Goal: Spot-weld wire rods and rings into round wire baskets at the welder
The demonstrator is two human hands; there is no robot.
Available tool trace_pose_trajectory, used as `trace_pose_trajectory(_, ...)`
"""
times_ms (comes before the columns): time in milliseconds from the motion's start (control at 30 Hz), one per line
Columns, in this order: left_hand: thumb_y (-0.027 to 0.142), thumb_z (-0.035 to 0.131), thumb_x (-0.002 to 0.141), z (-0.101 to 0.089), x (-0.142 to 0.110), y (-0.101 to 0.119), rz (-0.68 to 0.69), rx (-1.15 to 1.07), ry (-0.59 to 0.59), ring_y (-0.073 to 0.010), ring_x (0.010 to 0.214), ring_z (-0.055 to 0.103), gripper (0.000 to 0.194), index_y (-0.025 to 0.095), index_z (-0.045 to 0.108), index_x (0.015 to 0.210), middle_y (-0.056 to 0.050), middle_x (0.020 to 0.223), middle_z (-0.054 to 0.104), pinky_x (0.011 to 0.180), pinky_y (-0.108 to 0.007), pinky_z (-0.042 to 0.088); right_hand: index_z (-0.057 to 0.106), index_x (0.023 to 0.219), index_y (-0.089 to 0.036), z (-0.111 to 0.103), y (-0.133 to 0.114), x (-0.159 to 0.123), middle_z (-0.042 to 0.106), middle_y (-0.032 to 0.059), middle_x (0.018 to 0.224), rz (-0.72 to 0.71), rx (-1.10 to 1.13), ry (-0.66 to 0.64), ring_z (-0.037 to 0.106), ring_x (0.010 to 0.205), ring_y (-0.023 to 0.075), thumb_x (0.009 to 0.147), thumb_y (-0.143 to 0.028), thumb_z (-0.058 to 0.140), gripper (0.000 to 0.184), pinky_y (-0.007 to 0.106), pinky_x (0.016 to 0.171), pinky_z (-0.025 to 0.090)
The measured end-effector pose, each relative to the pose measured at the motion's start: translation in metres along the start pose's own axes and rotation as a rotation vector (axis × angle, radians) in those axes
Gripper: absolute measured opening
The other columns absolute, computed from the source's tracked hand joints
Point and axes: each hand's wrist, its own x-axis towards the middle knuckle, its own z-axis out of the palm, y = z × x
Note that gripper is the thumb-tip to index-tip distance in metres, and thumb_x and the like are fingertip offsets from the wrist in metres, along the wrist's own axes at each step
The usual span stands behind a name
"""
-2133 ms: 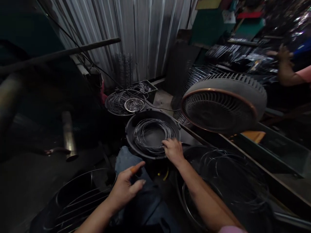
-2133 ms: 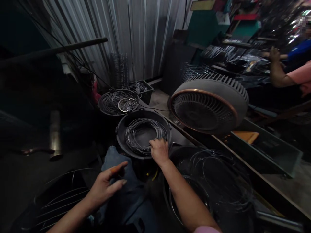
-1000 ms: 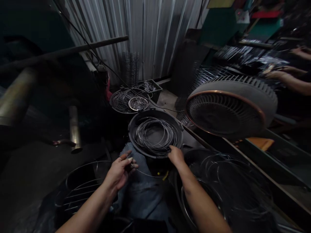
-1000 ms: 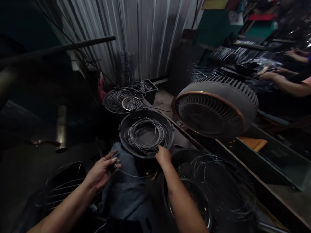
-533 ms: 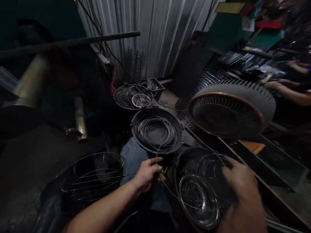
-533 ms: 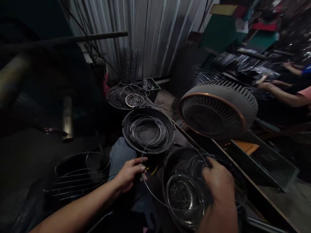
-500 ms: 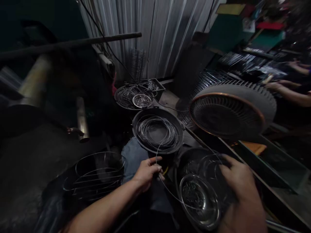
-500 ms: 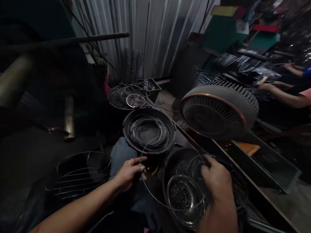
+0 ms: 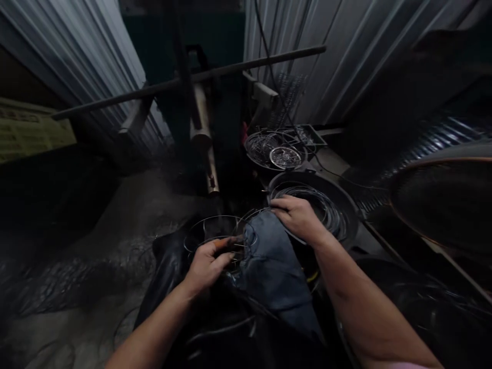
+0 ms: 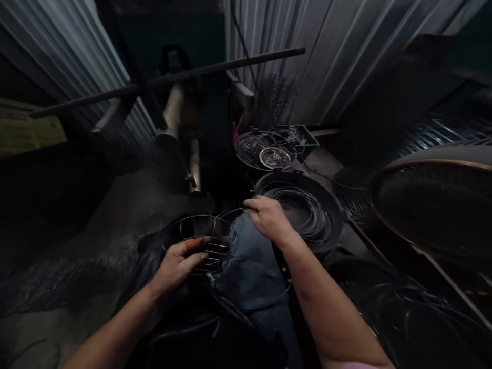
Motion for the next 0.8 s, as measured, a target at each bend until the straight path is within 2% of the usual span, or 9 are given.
trace_pose_trajectory(67,0.026,0.070,0.070,-0.022,-0.011,-0.010,0.129,0.168,0.211,-0.0236,0.109,0.058,0.041,0.021,0.069,0.111,-0.007,0.115,0.064,0.097,-0.034,0.043,0.073,0.088,-0.020,0.017,-0.030,0.015,0.066,0.0036,0.081,-0.097,0.030,-0.053,0.062,0.075,0.0156,0.081,-0.017,0.061,0.014,0.024,0.071,0.046)
trace_pose_trajectory(133,0.026,0.073,0.066,-0.040,-0.016,-0.020,0.211,0.381,0.425,-0.0270,0.127,0.045,0.062,0.025,0.059,0.126,-0.007,0.133,0.053,0.107,-0.038,0.034,0.073,0.088,-0.020,0.031,-0.054,0.027,0.064,0.0024,0.079,-0.155,0.014,-0.093,0.060,0.072,0.0140,0.079,-0.016,0.066,0.012,0.023,0.068,0.043)
trace_pose_trajectory(200,0.026,0.074,0.063,-0.053,-0.015,-0.029,0.218,0.537,0.512,-0.0290,0.136,0.032,0.083,0.025,0.043,0.140,-0.009,0.144,0.040,0.112,-0.043,0.027,0.074,0.086,-0.020,0.042,-0.074,0.037,0.062,0.0018,0.078,-0.195,-0.021,-0.143,0.058,0.071,0.0129,0.079,-0.016,0.069,0.010,0.022,0.066,0.042)
trace_pose_trajectory(267,0.025,0.071,0.064,-0.063,-0.009,-0.034,0.173,0.612,0.456,-0.0306,0.137,0.029,0.088,0.021,0.036,0.144,-0.012,0.147,0.036,0.111,-0.046,0.027,0.074,0.083,-0.020,0.050,-0.091,0.046,0.061,0.0016,0.077,-0.223,-0.069,-0.186,0.057,0.071,0.0126,0.079,-0.017,0.069,0.007,0.022,0.065,0.040)
trace_pose_trajectory(333,0.023,0.068,0.065,-0.069,-0.001,-0.036,0.116,0.648,0.377,-0.0319,0.135,0.033,0.086,0.018,0.034,0.144,-0.015,0.147,0.036,0.108,-0.047,0.031,0.075,0.081,-0.020,0.055,-0.104,0.057,0.061,0.0019,0.077,-0.237,-0.120,-0.210,0.057,0.071,0.0129,0.079,-0.018,0.069,0.006,0.022,0.065,0.039)
trace_pose_trajectory(433,0.021,0.064,0.065,-0.073,0.007,-0.036,0.027,0.671,0.358,-0.0327,0.132,0.037,0.091,0.013,0.026,0.147,-0.017,0.147,0.033,0.105,-0.045,0.035,0.075,0.083,-0.019,0.060,-0.116,0.073,0.063,0.0032,0.079,-0.229,-0.176,-0.237,0.058,0.074,0.0147,0.078,-0.019,0.071,0.007,0.023,0.066,0.039)
trace_pose_trajectory(533,0.025,0.065,0.066,-0.074,0.012,-0.038,-0.017,0.672,0.322,-0.0316,0.130,0.040,0.093,0.010,0.024,0.148,-0.017,0.144,0.038,0.105,-0.041,0.036,0.076,0.084,-0.019,0.064,-0.121,0.086,0.066,0.0030,0.080,-0.210,-0.182,-0.297,0.059,0.077,0.0158,0.075,-0.020,0.074,0.010,0.024,0.067,0.039)
trace_pose_trajectory(667,0.027,0.064,0.068,-0.074,0.014,-0.040,0.035,0.677,0.293,-0.0280,0.118,0.051,0.079,0.013,0.039,0.141,-0.013,0.130,0.051,0.100,-0.036,0.040,0.076,0.078,-0.019,0.062,-0.128,0.094,0.067,0.0014,0.075,-0.223,-0.114,-0.341,0.060,0.074,0.0150,0.073,-0.019,0.075,0.005,0.023,0.065,0.040)
trace_pose_trajectory(800,0.025,0.067,0.066,-0.085,0.016,-0.018,0.178,0.733,0.330,-0.0247,0.110,0.055,0.073,0.021,0.047,0.136,-0.007,0.123,0.057,0.096,-0.033,0.043,0.075,0.075,-0.019,0.040,-0.134,0.093,0.067,-0.0004,0.072,-0.247,0.057,-0.257,0.059,0.068,0.0130,0.072,-0.021,0.075,0.004,0.022,0.063,0.041)
